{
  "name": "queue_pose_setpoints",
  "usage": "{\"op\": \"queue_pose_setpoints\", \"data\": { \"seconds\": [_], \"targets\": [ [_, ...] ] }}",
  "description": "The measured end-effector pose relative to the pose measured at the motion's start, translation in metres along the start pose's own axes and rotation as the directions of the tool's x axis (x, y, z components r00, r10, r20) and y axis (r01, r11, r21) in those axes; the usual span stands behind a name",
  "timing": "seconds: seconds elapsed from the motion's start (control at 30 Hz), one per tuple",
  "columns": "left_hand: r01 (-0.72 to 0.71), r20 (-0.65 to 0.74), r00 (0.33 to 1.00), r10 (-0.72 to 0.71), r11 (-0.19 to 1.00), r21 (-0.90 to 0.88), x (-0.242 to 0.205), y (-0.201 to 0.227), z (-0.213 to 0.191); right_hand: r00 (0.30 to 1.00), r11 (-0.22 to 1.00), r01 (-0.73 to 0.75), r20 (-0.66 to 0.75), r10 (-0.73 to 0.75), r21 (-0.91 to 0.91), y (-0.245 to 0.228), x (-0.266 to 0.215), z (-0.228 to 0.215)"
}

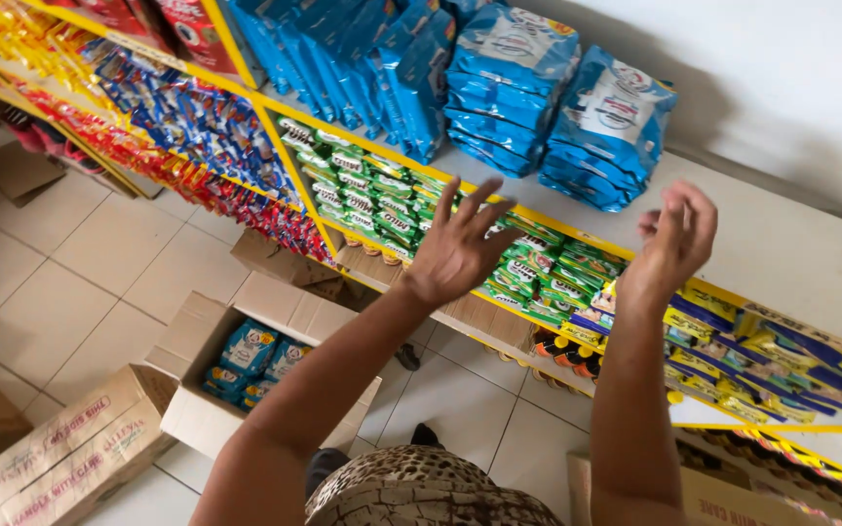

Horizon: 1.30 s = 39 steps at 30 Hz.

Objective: Stocking detergent packets from a cardboard box onto a retail shelf.

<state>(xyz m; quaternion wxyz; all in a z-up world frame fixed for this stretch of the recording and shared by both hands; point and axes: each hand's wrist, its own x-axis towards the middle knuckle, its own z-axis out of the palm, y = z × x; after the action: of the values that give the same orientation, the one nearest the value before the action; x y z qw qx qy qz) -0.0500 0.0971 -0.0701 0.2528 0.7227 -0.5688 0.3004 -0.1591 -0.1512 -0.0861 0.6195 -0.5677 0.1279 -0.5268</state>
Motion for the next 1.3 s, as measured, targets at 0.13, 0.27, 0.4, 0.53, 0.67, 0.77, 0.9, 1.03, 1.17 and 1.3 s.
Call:
{"op": "queue_pose_setpoints", "data": {
  "seconds": [0.13,0.27,0.4,0.53,0.67,0.77,0.9,1.03,1.17,1.3],
  "targets": [
    [0.080,0.079,0.994,-0.072,0.991,-0.111,-0.077,0.007,0.005,0.992,0.991,0.122,0.033,-0.124,0.062,0.026,-0.063,0.018],
    [0.327,0.310,0.914,-0.261,0.927,-0.185,-0.188,0.007,0.025,0.966,0.997,0.046,0.250,-0.060,0.060,0.069,-0.145,0.033],
    [0.594,0.756,0.445,-0.481,0.790,0.152,-0.304,0.003,0.024,0.851,0.984,-0.106,0.498,0.166,-0.146,0.083,-0.215,0.044],
    [0.724,0.799,-0.047,-0.600,0.530,0.441,-0.391,0.000,-0.008,0.686,0.911,-0.134,0.626,0.370,-0.391,0.080,-0.259,0.055],
    [0.779,0.770,-0.119,-0.627,0.421,0.464,-0.483,0.002,-0.020,0.632,0.918,-0.048,0.699,0.334,-0.394,0.090,-0.286,0.079],
    [0.858,0.747,-0.125,-0.653,0.307,0.412,-0.535,0.005,-0.026,0.530,0.910,-0.071,0.757,0.382,-0.409,0.100,-0.309,0.101],
    [0.893,0.741,-0.191,-0.644,0.200,0.404,-0.560,0.006,-0.051,0.378,0.902,-0.102,0.822,0.426,-0.420,0.107,-0.345,0.139],
    [0.927,0.721,-0.211,-0.660,0.098,0.361,-0.589,0.001,-0.074,0.241,0.866,-0.079,0.833,0.497,-0.494,0.111,-0.387,0.175],
    [0.936,0.722,-0.211,-0.659,0.077,0.343,-0.653,-0.009,-0.080,0.160,0.867,-0.149,0.854,0.496,-0.476,0.125,-0.429,0.199],
    [0.909,0.696,-0.325,-0.640,-0.009,0.416,-0.701,-0.010,-0.096,0.010,0.764,-0.156,0.773,0.635,-0.626,0.157,-0.477,0.212]
  ]
}}
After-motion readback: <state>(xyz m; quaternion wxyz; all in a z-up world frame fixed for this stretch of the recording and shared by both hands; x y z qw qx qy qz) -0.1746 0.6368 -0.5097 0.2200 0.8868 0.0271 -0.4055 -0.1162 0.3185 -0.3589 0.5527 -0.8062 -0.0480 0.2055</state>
